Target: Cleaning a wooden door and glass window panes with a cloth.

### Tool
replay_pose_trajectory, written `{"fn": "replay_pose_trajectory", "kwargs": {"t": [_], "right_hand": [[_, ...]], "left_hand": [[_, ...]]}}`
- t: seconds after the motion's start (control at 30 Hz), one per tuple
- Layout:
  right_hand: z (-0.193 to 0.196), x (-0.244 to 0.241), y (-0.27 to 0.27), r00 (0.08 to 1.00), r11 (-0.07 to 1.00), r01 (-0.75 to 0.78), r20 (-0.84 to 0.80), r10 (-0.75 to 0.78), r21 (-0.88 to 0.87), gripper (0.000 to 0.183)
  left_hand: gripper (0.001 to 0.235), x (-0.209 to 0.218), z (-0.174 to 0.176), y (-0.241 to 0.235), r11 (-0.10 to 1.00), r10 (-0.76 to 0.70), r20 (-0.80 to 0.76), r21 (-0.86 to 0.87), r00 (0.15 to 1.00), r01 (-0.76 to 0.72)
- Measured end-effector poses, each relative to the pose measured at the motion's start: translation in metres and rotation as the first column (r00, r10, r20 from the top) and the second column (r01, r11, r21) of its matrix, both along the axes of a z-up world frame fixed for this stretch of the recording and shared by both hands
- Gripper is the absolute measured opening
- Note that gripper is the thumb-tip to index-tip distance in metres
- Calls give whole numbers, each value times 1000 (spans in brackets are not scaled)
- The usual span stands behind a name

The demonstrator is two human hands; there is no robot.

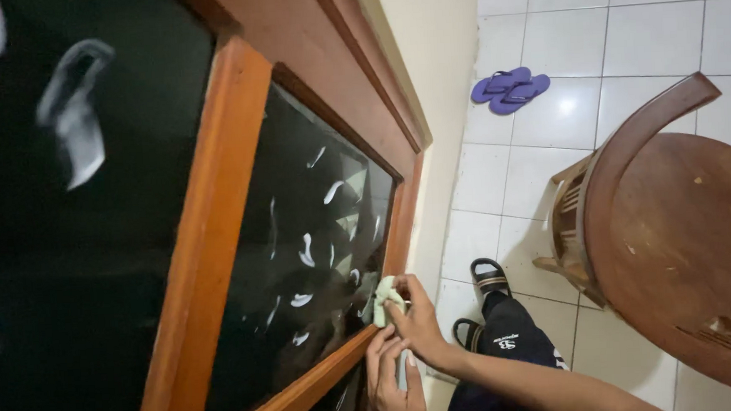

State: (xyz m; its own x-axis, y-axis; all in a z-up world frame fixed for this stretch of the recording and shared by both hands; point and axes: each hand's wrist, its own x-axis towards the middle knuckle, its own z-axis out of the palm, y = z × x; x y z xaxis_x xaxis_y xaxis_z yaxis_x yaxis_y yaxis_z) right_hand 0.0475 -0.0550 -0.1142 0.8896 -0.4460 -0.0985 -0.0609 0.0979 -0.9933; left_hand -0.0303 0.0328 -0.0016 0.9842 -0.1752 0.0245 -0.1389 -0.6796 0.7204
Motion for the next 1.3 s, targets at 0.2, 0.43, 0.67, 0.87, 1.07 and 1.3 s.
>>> {"fn": "replay_pose_trajectory", "kwargs": {"t": [0.2,0.43,0.67,0.87,1.07,1.3], "right_hand": [[4,107,-64,947,940,314,114,-300,-134,29],[-2,30,2,950,928,285,202,-240,-239,35],[0,54,-19,987,984,136,98,-126,-112,28],[-1,54,-3,947,933,292,197,-252,-209,31],[-17,-18,32,986,982,-43,149,71,-185,34],[8,48,-7,968,976,196,174,-178,-93,24]], "left_hand": [[21,-22,6,18,990,100,55,-102,993,-94],[18,-27,3,27,969,244,-48,-22,968,-246],[21,-27,-6,38,966,240,-96,-77,966,-248],[17,-29,-11,40,985,168,44,32,985,-170],[15,-31,-16,37,945,327,108,-51,939,-324],[14,-34,-20,38,967,254,202,-76,946,-244]]}}
